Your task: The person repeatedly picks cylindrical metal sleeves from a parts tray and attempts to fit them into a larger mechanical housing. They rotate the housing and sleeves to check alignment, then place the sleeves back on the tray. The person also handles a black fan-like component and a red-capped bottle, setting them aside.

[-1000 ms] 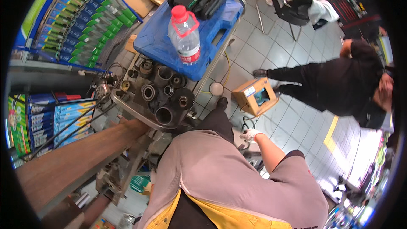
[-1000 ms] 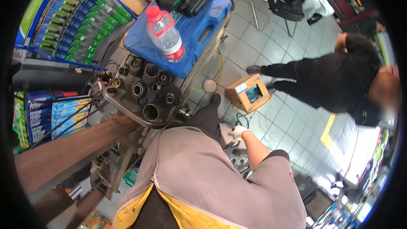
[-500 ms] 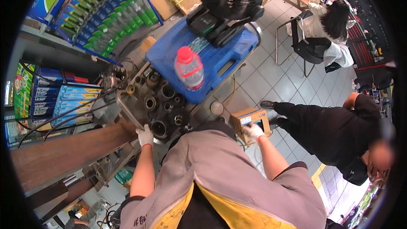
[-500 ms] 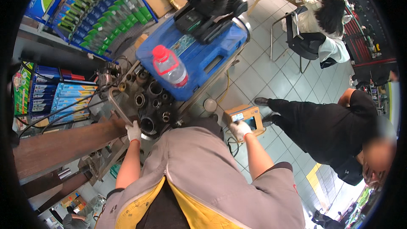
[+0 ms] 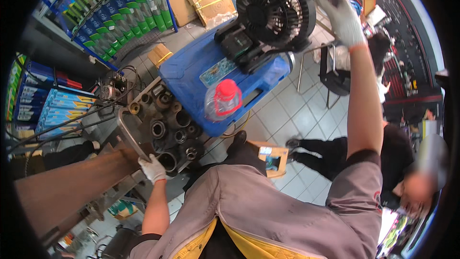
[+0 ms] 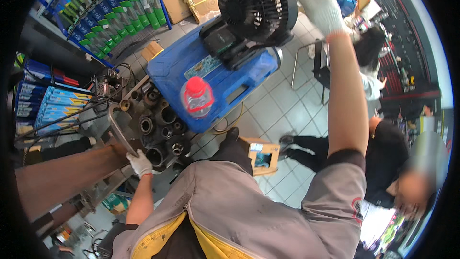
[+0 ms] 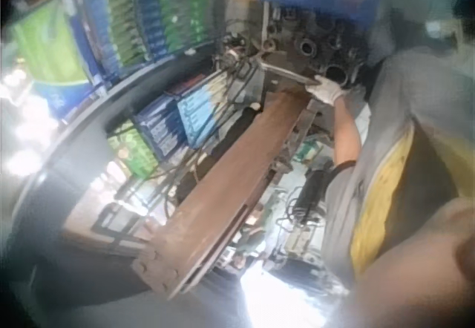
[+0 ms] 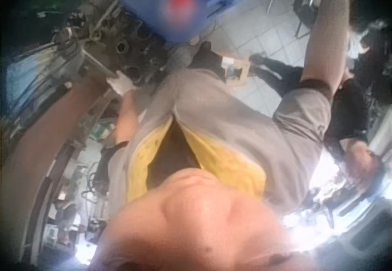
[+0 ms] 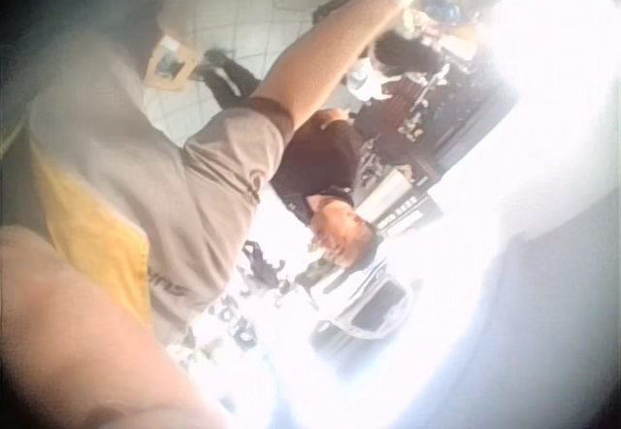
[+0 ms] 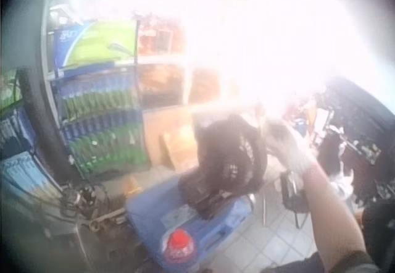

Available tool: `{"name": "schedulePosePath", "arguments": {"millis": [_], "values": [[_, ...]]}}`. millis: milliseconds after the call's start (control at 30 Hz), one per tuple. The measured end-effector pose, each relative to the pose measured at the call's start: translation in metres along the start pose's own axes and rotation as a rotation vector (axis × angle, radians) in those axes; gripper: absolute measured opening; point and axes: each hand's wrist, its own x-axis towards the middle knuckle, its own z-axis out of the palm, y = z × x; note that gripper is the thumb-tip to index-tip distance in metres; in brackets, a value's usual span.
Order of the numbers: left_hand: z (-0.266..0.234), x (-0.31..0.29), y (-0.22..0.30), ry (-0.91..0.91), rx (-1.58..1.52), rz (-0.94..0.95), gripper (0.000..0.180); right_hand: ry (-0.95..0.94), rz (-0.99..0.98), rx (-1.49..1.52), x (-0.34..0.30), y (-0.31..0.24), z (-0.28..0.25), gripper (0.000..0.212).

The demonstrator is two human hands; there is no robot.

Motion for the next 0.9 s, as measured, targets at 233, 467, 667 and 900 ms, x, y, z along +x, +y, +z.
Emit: {"name": "schedulePosePath", "arguments": {"millis": [233, 467, 667, 900], "values": [[-0.004, -0.002, 0.009, -0.028, 0.137, -0.105, 0.072, -0.481, -0.037, -0.586, 0.153, 0.012, 0.037, 0.043], [0.006, 0.007, -0.001, 0.02, 0.161, -0.108, 0.066, -0.411, 0.085, -0.49, 0.137, 0.01, 0.037, 0.048], [0.011, 0.007, -0.015, 0.058, 0.113, -0.021, 0.073, -0.413, 0.105, -0.387, 0.111, 0.021, 0.007, 0.049], [0.01, 0.005, -0.01, 0.036, 0.019, -0.049, 0.076, -0.311, 0.384, -0.036, 0.041, -0.01, -0.139, 0.037]]}}
